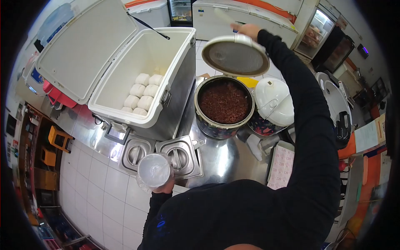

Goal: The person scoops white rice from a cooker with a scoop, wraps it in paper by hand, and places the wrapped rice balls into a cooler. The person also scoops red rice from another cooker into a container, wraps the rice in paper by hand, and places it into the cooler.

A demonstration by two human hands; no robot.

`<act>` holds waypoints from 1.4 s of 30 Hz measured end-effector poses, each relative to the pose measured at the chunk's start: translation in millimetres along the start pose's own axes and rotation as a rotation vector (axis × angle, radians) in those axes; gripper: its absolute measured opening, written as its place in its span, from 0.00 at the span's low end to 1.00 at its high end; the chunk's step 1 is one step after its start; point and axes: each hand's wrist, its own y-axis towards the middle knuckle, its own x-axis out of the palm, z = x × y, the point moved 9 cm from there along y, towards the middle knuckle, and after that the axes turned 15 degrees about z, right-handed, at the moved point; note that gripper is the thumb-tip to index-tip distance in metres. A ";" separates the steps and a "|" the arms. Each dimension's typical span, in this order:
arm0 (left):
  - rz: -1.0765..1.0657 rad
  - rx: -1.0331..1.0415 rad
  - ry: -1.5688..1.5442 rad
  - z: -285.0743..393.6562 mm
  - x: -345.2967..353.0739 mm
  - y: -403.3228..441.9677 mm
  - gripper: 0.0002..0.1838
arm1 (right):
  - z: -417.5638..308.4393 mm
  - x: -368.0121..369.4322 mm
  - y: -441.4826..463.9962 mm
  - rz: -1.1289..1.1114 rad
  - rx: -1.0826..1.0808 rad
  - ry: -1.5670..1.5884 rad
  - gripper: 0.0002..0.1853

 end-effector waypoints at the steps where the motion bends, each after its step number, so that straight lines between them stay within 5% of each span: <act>1: 0.002 0.005 -0.015 -0.5 -1.6 1.7 0.28 | 26.7 -15.4 6.6 0.043 0.239 0.013 0.37; 4: -0.031 0.004 -0.033 -1.5 -0.9 -0.6 0.29 | 38.1 -31.5 -8.2 0.045 0.339 0.047 0.34; 7: -0.088 -0.030 -0.031 -6.6 3.3 -5.2 0.29 | 23.5 -32.4 -17.3 0.220 0.121 -0.176 0.38; 12: -0.094 -0.077 0.029 -9.6 -15.7 4.8 0.28 | -43.2 -60.5 -115.6 0.803 -0.395 -0.292 0.16; 13: -0.132 -0.090 0.069 -12.3 -14.7 2.4 0.28 | -57.4 -65.3 -143.7 0.706 -0.334 -0.166 0.16; 16: 0.105 -0.778 -0.682 -30.0 -35.4 -0.5 0.32 | -65.9 -71.6 -260.3 0.450 -0.115 0.028 0.13; 19: 0.027 -0.069 0.408 -43.4 -16.0 6.5 0.37 | -35.6 -68.8 -389.6 0.219 0.196 0.056 0.10; 21: -0.080 -0.241 0.419 -83.0 4.6 -3.3 0.35 | 14.4 -67.5 -493.4 0.204 0.597 0.150 0.13; 25: -0.271 -0.527 0.424 -148.2 32.8 -31.9 0.33 | 71.7 -87.6 -684.5 0.268 1.023 -0.279 0.17; 28: -0.251 -0.664 0.662 -214.8 37.3 -38.4 0.40 | 97.0 -82.9 -798.0 0.349 1.189 -0.517 0.23; 32: -0.413 -0.996 0.494 -308.0 32.7 -61.6 0.43 | 115.5 -37.4 -850.9 0.333 1.258 -0.403 0.23; 37: -0.305 -0.885 0.639 -380.2 -9.2 -56.4 0.41 | 131.6 10.7 -843.3 0.269 1.053 -0.395 0.18; 42: -0.241 -0.710 0.656 -432.1 -12.2 -72.1 0.35 | 137.1 -52.0 -866.0 0.523 1.060 -0.657 0.15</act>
